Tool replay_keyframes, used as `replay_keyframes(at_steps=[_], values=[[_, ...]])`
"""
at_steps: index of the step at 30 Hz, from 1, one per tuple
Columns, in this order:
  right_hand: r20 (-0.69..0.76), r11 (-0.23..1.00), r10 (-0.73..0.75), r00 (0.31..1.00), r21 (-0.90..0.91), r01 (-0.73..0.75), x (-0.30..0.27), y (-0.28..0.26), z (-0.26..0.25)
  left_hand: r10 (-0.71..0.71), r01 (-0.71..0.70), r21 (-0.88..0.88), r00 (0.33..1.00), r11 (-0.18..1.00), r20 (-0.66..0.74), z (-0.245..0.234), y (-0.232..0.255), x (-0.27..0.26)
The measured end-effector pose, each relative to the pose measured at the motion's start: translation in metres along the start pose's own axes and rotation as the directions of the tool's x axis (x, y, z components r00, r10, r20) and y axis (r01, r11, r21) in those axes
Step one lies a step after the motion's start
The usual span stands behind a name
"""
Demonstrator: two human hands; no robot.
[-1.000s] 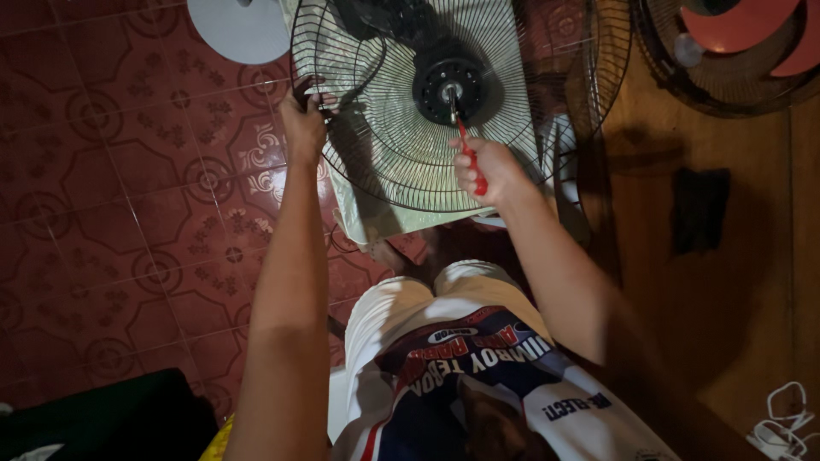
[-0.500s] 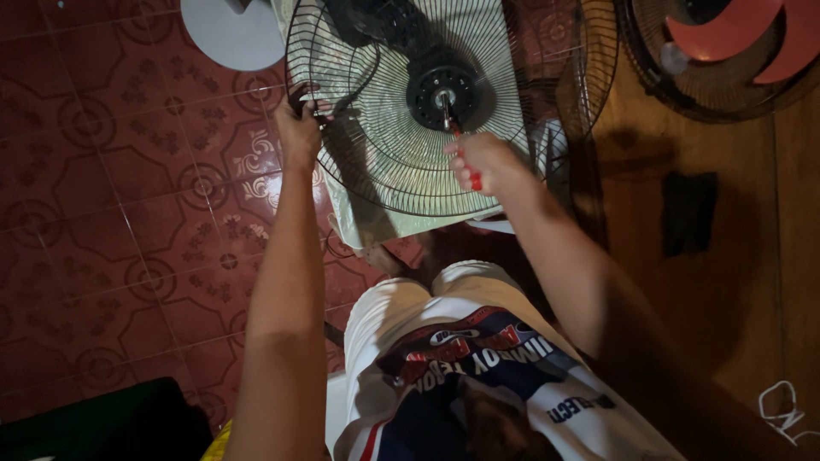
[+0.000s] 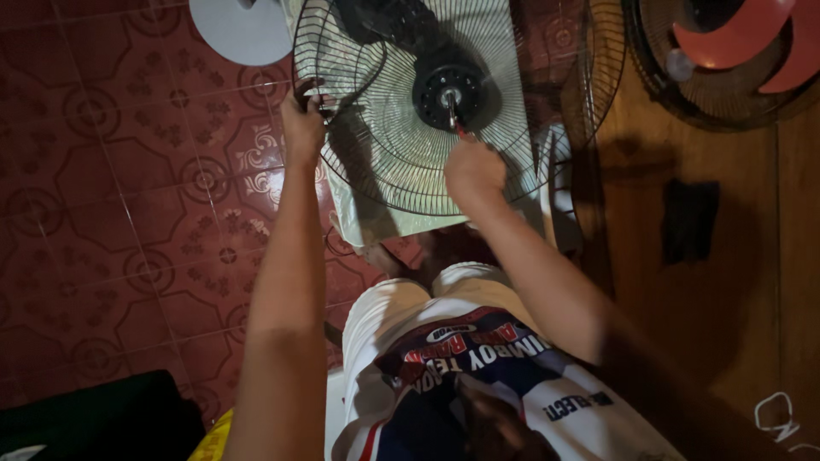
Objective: The person removes the orange fan blade from a standing electric fan by hand, then uses a red screwdriver to loosen the central hub nut. After removing the nut, the person wipes the fan's motor housing and cage with a blue cloth. The blade is set aside on a nearby table.
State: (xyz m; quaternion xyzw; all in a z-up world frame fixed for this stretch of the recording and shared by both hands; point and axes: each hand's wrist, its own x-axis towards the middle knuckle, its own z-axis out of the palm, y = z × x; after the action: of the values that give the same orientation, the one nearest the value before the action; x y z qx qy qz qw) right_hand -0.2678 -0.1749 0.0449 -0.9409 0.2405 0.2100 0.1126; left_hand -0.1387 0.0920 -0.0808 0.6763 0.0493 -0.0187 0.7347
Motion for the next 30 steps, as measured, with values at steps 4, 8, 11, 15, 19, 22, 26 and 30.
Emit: replay_keyframes(at_steps=[4, 8, 11, 15, 19, 22, 26, 30], values=[[0.281, 0.796, -0.008, 0.96, 0.583, -0.164, 0.003, 0.029, -0.02, 0.398, -0.216, 0.517, 0.877, 0.828, -0.271, 0.01, 0.004, -0.018], [0.593, 0.262, -0.167, 0.788, 0.797, -0.544, 0.004, 0.049, -0.027, 0.557, 0.01, 0.79, 0.705, 0.613, -0.44, 0.055, -0.002, -0.068], [0.597, 0.088, -0.256, 0.76, 0.798, -0.596, 0.003, 0.061, -0.021, 0.327, -0.117, 0.507, 0.878, 0.854, -0.349, 0.099, 0.004, -0.103], [0.561, -0.05, -0.355, 0.748, 0.788, -0.614, 0.003, 0.079, -0.006, 0.022, -0.006, 0.182, 0.996, 0.983, -0.084, 0.135, 0.032, -0.133], [0.475, -0.24, -0.502, 0.723, 0.726, -0.644, 0.006, 0.086, 0.003, 0.124, -0.131, 0.195, 0.991, 0.972, 0.048, 0.144, 0.061, -0.147], [0.472, -0.331, -0.501, 0.725, 0.669, -0.665, 0.003, 0.078, 0.006, 0.198, -0.21, 0.195, 0.977, 0.958, 0.078, 0.148, 0.075, -0.149], [0.514, -0.349, -0.485, 0.708, 0.628, -0.695, -0.006, 0.066, 0.007, 0.179, -0.184, 0.142, 0.983, 0.973, 0.047, 0.16, 0.083, -0.144], [0.488, -0.471, -0.576, 0.656, 0.458, -0.754, 0.001, 0.068, -0.001, 0.137, -0.14, 0.113, 0.99, 0.984, 0.031, 0.169, 0.085, -0.141]])
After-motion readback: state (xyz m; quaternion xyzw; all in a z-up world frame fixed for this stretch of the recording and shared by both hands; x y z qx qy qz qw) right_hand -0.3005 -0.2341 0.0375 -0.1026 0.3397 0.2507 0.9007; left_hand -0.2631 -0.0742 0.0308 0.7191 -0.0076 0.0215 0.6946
